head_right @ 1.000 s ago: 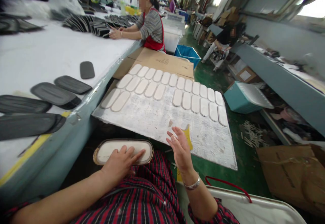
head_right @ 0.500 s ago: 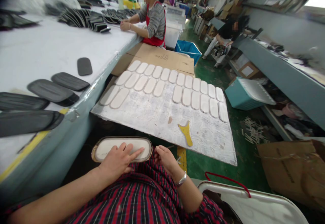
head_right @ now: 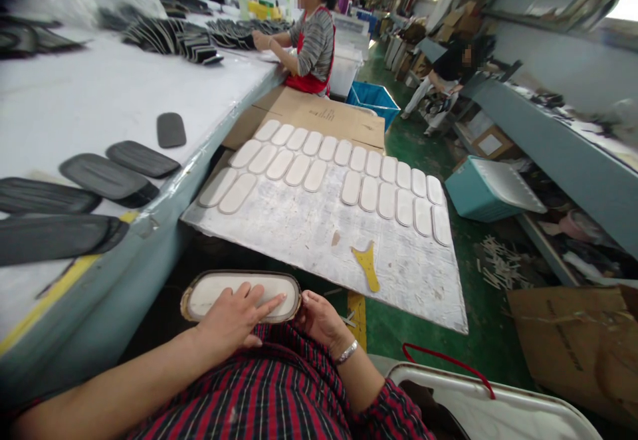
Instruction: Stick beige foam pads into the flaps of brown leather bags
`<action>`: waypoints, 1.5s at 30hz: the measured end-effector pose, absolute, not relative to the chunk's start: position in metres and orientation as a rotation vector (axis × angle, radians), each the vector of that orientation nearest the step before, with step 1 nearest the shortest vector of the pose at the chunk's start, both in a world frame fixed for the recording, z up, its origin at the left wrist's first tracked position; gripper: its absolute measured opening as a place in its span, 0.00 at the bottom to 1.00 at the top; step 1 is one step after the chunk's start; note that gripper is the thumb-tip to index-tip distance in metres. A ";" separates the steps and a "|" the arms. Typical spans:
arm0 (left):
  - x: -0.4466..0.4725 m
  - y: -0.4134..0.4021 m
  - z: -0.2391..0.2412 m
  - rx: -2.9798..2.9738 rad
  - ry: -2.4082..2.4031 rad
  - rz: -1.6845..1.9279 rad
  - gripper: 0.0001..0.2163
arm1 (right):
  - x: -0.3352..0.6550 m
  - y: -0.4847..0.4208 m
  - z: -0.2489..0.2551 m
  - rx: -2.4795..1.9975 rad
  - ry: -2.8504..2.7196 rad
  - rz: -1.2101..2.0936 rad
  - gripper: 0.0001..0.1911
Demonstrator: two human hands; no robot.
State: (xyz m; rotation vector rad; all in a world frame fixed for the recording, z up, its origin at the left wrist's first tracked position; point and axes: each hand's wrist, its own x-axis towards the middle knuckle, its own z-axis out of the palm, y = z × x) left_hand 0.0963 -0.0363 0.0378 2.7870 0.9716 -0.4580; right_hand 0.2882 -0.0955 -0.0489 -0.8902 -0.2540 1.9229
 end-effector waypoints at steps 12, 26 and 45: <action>0.098 -0.029 0.033 2.749 0.962 -0.420 0.46 | 0.298 -0.071 -0.043 -1.170 -0.510 1.969 0.16; -0.038 -0.036 0.010 0.954 1.344 1.069 0.13 | 0.299 -0.063 -0.014 -1.481 -0.757 2.034 0.17; -0.026 0.042 0.010 2.094 1.261 0.340 0.25 | 0.303 -0.059 -0.021 -1.553 -1.386 1.358 0.29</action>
